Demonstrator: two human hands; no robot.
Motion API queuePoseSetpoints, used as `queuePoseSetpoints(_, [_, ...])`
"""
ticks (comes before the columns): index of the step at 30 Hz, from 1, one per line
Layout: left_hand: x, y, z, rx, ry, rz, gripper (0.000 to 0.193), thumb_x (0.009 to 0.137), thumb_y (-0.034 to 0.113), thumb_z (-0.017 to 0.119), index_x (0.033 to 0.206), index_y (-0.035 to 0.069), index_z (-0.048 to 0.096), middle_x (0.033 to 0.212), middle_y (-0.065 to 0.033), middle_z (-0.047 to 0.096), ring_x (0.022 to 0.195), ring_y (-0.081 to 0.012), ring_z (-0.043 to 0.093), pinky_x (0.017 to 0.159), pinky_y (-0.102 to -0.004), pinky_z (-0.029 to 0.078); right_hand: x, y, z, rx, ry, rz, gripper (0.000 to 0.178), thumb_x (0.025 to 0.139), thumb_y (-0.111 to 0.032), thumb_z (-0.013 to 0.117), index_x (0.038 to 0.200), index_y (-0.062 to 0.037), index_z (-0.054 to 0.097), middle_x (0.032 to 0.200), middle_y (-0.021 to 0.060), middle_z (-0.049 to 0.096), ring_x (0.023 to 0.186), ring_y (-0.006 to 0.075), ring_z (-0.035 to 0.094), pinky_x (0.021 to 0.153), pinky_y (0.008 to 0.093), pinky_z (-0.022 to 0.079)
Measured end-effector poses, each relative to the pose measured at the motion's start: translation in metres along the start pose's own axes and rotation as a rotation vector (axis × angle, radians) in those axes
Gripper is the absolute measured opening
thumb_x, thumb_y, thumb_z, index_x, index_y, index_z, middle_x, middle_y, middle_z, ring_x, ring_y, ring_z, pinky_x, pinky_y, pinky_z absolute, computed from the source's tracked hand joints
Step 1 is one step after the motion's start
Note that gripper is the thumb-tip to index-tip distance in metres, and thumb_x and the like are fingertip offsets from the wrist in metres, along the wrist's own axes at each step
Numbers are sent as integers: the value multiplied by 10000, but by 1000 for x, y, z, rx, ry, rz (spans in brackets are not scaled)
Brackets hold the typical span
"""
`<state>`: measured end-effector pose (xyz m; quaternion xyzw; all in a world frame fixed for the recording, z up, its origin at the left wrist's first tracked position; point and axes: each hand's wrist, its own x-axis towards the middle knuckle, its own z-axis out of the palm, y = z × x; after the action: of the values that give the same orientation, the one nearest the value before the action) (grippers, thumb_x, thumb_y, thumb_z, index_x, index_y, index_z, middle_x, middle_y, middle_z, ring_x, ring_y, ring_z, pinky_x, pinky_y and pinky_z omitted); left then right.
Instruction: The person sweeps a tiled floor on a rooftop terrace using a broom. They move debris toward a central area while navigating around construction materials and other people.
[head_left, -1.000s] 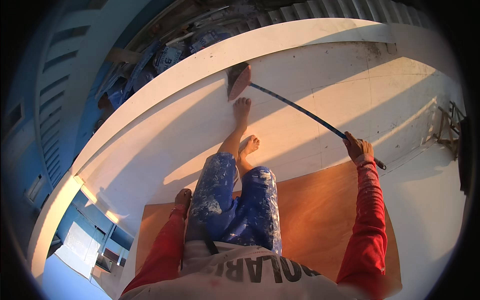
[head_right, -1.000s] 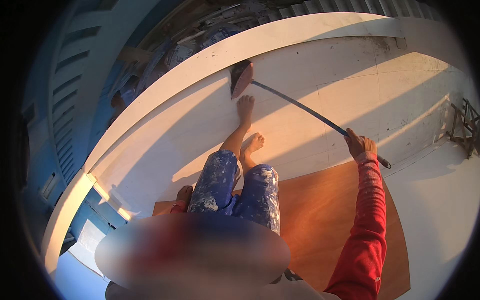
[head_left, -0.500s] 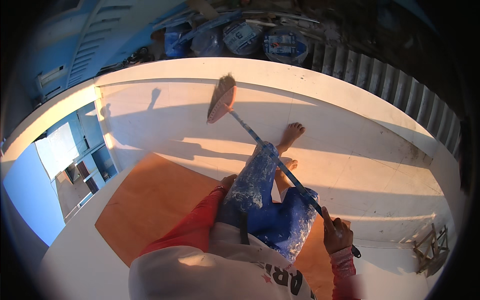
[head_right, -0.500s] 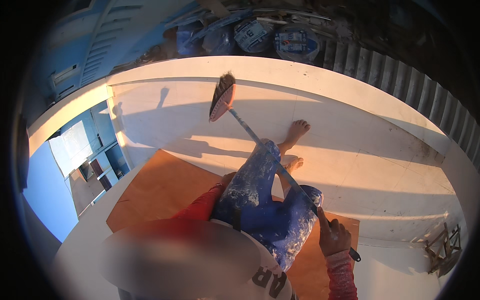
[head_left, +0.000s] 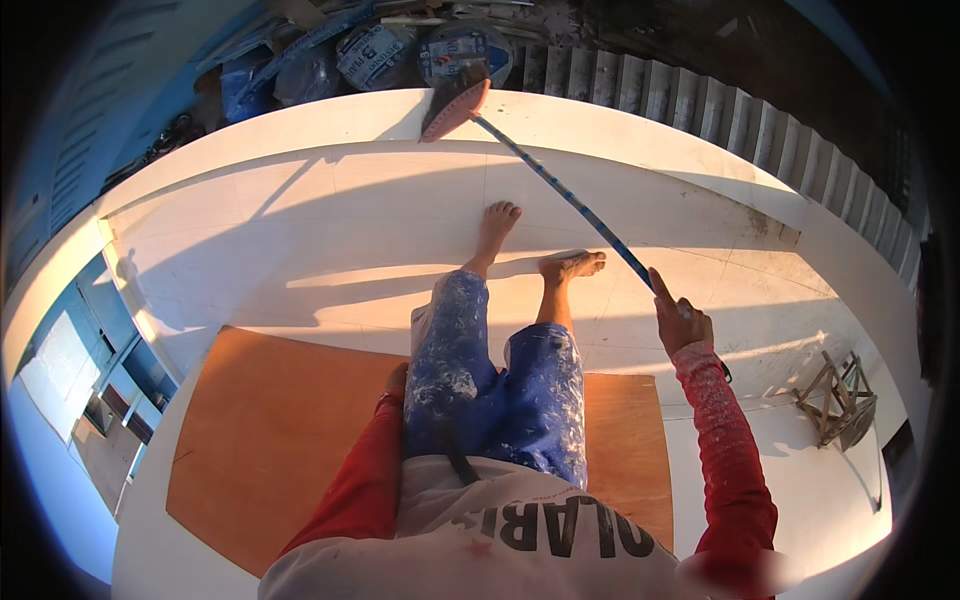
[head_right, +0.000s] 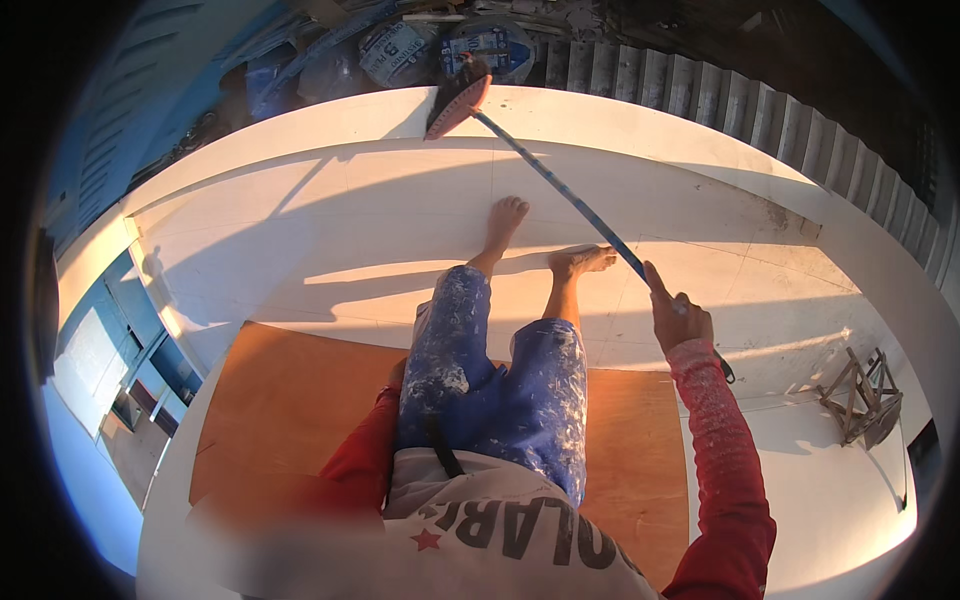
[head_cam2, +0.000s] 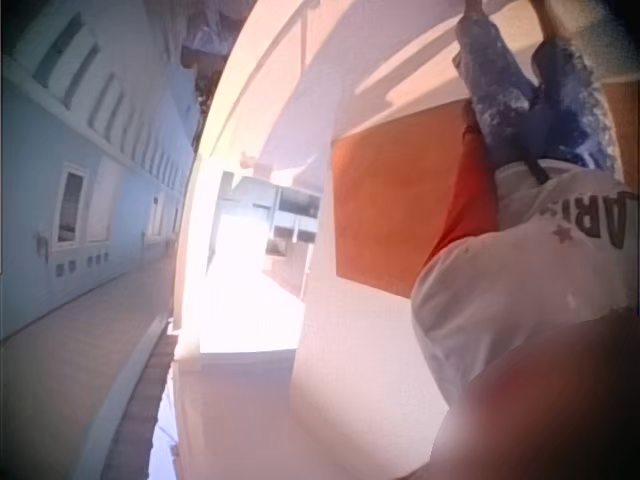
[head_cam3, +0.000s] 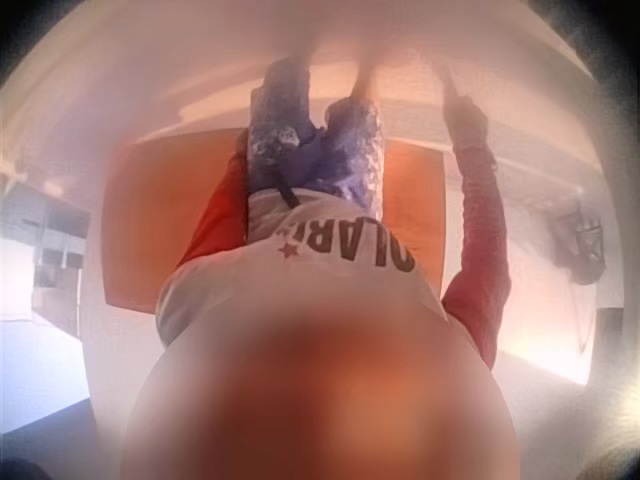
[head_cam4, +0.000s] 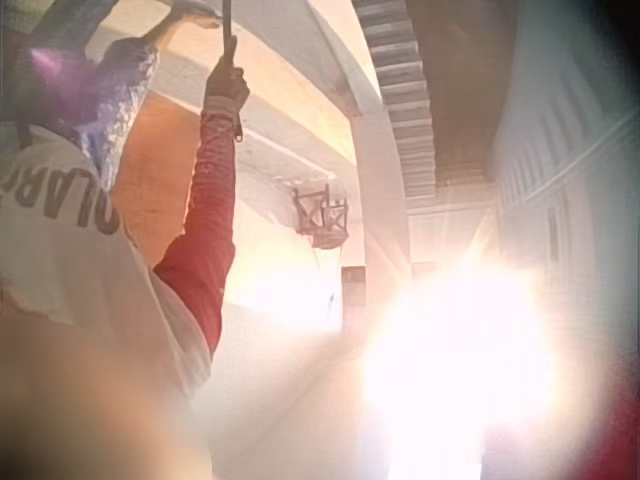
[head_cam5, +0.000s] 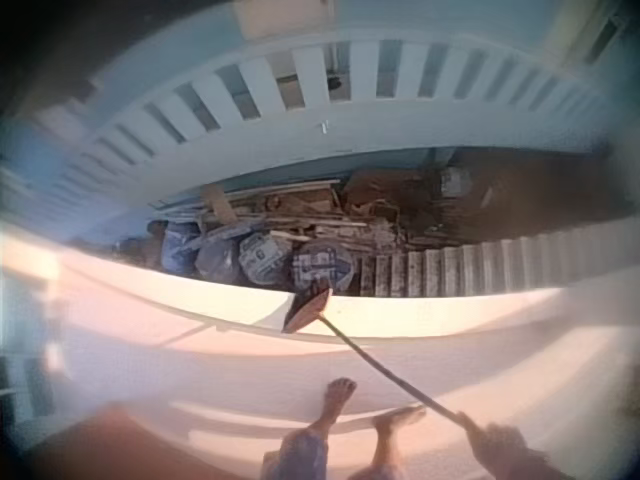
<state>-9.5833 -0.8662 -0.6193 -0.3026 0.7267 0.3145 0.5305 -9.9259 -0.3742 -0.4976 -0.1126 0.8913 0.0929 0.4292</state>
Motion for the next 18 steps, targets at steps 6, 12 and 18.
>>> queuePoseSetpoints(6, [20, 55, -13, 85, 3, 14, 302, 856, 288, 615, 1027, 42, 656, 1008, -194, 674, 922, -301, 660, 814, -362, 516, -249, 204, 21, -271, -127, 459, 605, 950, -248, 511, 1478, -308, 220, 699, 118, 644, 605, 296, 643, 560, 416, 528])
queuePoseSetpoints(12, [7, 134, -36, 199, 5, -44, 276, 861, 269, 609, 1016, 46, 657, 1001, -184, 676, 915, -298, 660, 804, -361, 520, -244, 168, 48, 169, 105, 288, 570, 903, -212, 576, 1423, -317, 369, 637, 93, 571, 520, 291, 598, 472, 415, 493])
queuePoseSetpoints(18, [-14, 175, -43, 458, 62, -89, 250, 867, 250, 602, 1005, 49, 658, 995, -175, 678, 909, -295, 660, 794, -359, 525, -97, 197, 129, 363, 22, 218, 522, 971, -323, 432, 1441, -421, 226, 888, 146, 655, 688, 334, 650, 637, 464, 540])
